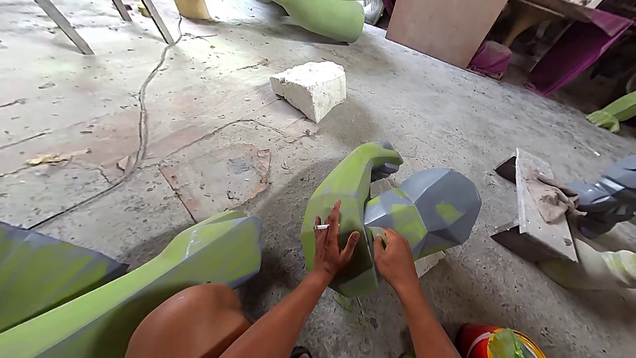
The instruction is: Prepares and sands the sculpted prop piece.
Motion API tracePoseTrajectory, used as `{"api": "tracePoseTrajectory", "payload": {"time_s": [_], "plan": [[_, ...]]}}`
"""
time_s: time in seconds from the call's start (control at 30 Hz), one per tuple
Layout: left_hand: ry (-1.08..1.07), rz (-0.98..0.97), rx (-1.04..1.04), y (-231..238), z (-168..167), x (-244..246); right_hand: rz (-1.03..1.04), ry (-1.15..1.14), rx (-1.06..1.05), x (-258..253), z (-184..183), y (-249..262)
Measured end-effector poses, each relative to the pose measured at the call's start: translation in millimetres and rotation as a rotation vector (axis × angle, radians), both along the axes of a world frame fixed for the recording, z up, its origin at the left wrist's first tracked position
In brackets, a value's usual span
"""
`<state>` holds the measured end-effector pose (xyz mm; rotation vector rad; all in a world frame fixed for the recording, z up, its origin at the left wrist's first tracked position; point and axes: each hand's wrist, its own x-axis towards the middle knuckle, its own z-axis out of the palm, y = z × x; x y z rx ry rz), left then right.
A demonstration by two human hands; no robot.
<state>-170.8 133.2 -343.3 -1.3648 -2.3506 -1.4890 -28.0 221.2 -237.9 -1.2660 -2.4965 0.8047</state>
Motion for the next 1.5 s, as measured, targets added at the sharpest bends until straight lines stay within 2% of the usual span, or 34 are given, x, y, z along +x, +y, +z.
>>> {"api": "tracePoseTrajectory", "payload": {"time_s": [0.23,0.37,0.47,0.6,0.73,0.83,0.97,1.1,1.17,1.27,1.37,1.5], "plan": [[-0.019,-0.009,0.009,3,-9,-6,0.009,-0.288,0.013,-35,9,-11],[-0.076,0.010,0.078,2,-5,-4,-0.001,-0.118,-0.167,-23,6,-1],[-0.172,-0.023,0.115,-2,-1,-6,0.084,0.035,-0.226,-15,9,10],[-0.285,-0.086,0.180,-8,3,-15,0.331,-0.068,0.034,-37,26,9],[-0.353,-0.094,0.220,-11,10,-17,0.567,-0.294,0.355,-55,19,6],[-0.436,-0.074,0.241,-14,17,-17,0.671,-0.374,0.502,-43,-3,3],[-0.464,-0.099,0.225,-19,19,-22,0.723,-0.321,0.721,-11,-24,0],[-0.470,-0.085,0.215,-22,20,-30,0.814,-0.320,0.642,2,-13,13],[-0.486,-0.074,0.195,-24,22,-33,0.804,-0.273,0.608,-6,-2,20],[-0.445,-0.055,0.136,-28,26,-34,0.776,-0.204,0.665,-27,2,25],[-0.392,0.001,0.038,-39,33,-35,0.775,-0.264,0.668,-38,-6,23],[-0.383,0.122,-0.072,-60,41,-35,0.776,-0.348,0.608,-21,-12,12]]}}
